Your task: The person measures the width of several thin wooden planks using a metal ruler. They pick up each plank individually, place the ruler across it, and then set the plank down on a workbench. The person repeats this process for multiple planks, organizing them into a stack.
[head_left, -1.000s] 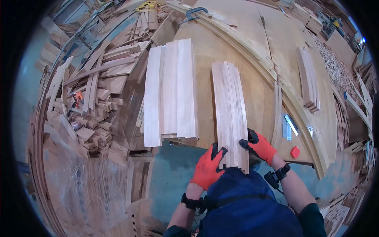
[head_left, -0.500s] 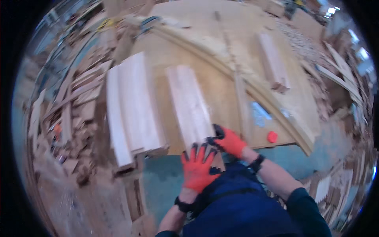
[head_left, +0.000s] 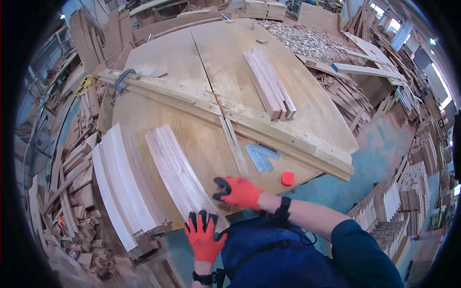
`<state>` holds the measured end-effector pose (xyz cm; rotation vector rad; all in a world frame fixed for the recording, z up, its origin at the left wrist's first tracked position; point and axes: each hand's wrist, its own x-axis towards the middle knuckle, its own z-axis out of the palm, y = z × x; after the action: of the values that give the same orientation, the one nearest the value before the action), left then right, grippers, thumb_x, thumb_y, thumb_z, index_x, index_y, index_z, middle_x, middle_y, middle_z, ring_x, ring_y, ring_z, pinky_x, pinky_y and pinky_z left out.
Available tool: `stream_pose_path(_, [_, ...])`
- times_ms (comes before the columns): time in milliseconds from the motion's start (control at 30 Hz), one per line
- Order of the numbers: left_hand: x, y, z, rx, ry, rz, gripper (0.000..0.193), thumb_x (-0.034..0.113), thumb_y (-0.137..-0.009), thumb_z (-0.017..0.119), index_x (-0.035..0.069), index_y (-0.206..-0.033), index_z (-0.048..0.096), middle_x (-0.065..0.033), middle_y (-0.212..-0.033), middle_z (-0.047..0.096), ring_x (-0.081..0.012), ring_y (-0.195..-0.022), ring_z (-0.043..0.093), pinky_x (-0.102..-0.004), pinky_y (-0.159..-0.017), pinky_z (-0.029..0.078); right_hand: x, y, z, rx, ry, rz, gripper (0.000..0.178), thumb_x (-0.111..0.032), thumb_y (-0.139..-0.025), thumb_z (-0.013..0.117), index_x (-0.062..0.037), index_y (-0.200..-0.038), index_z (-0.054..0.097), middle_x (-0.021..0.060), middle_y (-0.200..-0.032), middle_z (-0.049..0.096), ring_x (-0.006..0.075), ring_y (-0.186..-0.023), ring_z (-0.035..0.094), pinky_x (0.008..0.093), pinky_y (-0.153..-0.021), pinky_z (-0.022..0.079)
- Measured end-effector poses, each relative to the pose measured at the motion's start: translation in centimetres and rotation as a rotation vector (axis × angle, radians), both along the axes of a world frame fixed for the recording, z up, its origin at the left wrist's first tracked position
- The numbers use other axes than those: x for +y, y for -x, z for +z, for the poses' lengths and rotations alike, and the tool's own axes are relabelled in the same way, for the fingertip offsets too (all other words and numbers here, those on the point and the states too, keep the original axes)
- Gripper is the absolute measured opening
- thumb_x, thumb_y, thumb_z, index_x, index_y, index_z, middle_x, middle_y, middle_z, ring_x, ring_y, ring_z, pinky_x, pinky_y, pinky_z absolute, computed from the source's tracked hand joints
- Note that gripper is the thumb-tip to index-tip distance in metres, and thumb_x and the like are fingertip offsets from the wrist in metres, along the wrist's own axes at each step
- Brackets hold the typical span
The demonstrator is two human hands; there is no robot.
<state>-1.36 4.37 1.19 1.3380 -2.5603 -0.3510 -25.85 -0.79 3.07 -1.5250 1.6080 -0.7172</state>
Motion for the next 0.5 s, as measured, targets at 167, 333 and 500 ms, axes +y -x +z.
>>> stream_pose_path(167, [0.1, 1.3, 1.7, -0.008, -0.074, 0.067, 0.078, 0.039, -0.063, 0.085, 0.015, -0.134, 0.062, -0.0147, -0.155, 0.042, -0.0452, -0.146, 0.029, -0.0635, -0.113, 0.025, -4.6, 14.5, 0.9, 0.201, 0.134, -0.438, 0.057, -0.041, -0.086, 0.072, -0.0074, -0.132, 0.061, 0.0192, -0.120, 0.068, 0.0361, -0.109, 0.066, 0.0441, -0.094, 0.052])
stream_pose_path(333, [0.0, 2.2, 2.1, 0.027, -0.077, 0.147, 0.073, 0.045, -0.071, 0.083, 0.015, -0.134, 0.063, -0.0149, -0.151, 0.047, -0.0435, -0.144, 0.035, -0.0619, -0.113, 0.028, -10.1, 24.9, 3.4, 0.617, 0.173, -0.641, 0.079, -0.054, -0.082, 0.075, -0.0090, -0.142, 0.051, 0.0176, -0.126, 0.062, 0.0328, -0.117, 0.063, 0.0447, -0.095, 0.052])
stream_pose_path(500, [0.2, 2.9, 2.5, 0.075, -0.146, 0.279, 0.071, 0.046, -0.075, 0.081, 0.015, -0.136, 0.062, -0.0145, -0.149, 0.050, -0.0405, -0.143, 0.037, -0.0575, -0.114, 0.030, -15.0, 26.0, 3.8, 0.841, -0.059, -0.518, 0.097, -0.063, -0.074, 0.077, -0.0079, -0.146, 0.044, 0.0199, -0.128, 0.061, 0.0367, -0.117, 0.064, 0.0504, -0.094, 0.053])
